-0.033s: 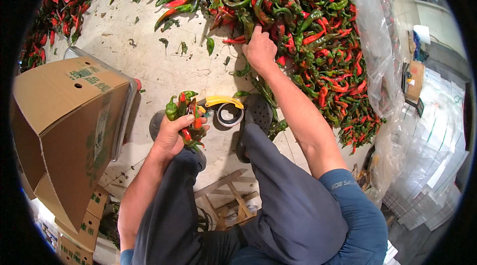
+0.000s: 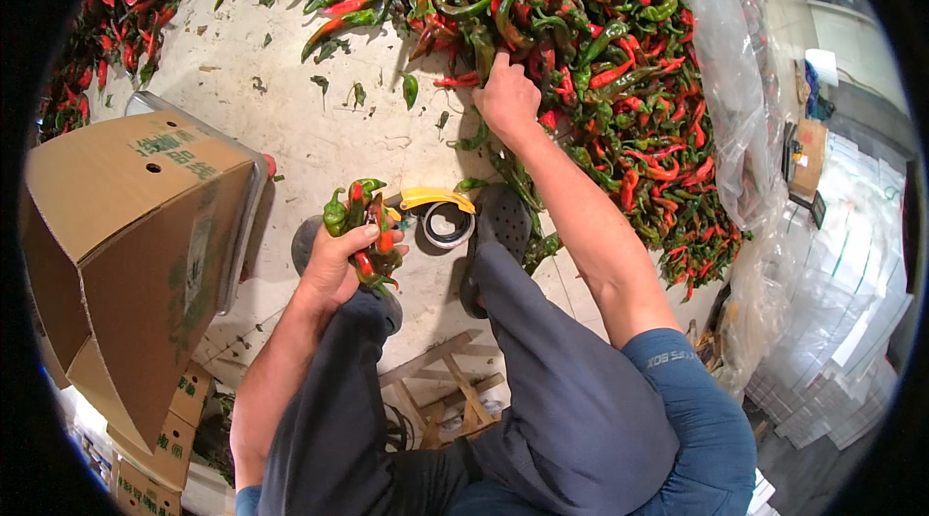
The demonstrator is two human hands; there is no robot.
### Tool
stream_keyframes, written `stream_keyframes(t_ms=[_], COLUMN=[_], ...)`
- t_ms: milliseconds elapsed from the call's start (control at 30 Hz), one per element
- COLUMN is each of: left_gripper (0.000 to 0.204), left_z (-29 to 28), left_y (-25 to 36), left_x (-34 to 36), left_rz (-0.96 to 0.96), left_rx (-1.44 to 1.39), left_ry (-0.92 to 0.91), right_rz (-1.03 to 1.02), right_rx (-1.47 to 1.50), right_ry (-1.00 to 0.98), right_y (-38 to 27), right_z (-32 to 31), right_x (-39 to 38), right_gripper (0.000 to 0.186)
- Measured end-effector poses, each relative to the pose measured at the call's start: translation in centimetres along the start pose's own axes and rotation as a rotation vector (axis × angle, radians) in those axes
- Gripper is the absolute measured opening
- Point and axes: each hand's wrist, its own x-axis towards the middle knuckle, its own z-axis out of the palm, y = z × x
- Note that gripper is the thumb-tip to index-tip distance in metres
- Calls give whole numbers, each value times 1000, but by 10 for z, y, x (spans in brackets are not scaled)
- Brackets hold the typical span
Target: The person sorts red and green chili peppers from a pile on the floor into cardboard boxes by hand, while using a digital scale to monitor progress.
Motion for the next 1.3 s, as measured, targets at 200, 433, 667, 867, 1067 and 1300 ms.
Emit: stream_keyframes(t_ms=[200,433,667,867,1067,1300], left_gripper=[42,41,42,43,43,44], left_z=[-6,-4,-4,-2,2,-1], left_y=[-3,-3,1,3,1,-4], left_x=[0,-1,0,2,4,7], left_rz=[-6,-1,14,50,63,47], left_rx=[-11,-4,2,-15,-29,-3], left_ry=[33,27,25,9,16,26], right_rz=[-62,-27,159,346,328,95], right_rx=[-7,640,1507,1974,2089,1278], right_ry=[69,254,29,-236,-259,325], right_y=[16,41,57,68,91,91], right_z=[-9,-23,-55,-87,-84,-49], right_x=[-4,-10,-14,1,5,5], right_gripper=[44,37,25,19,16,28])
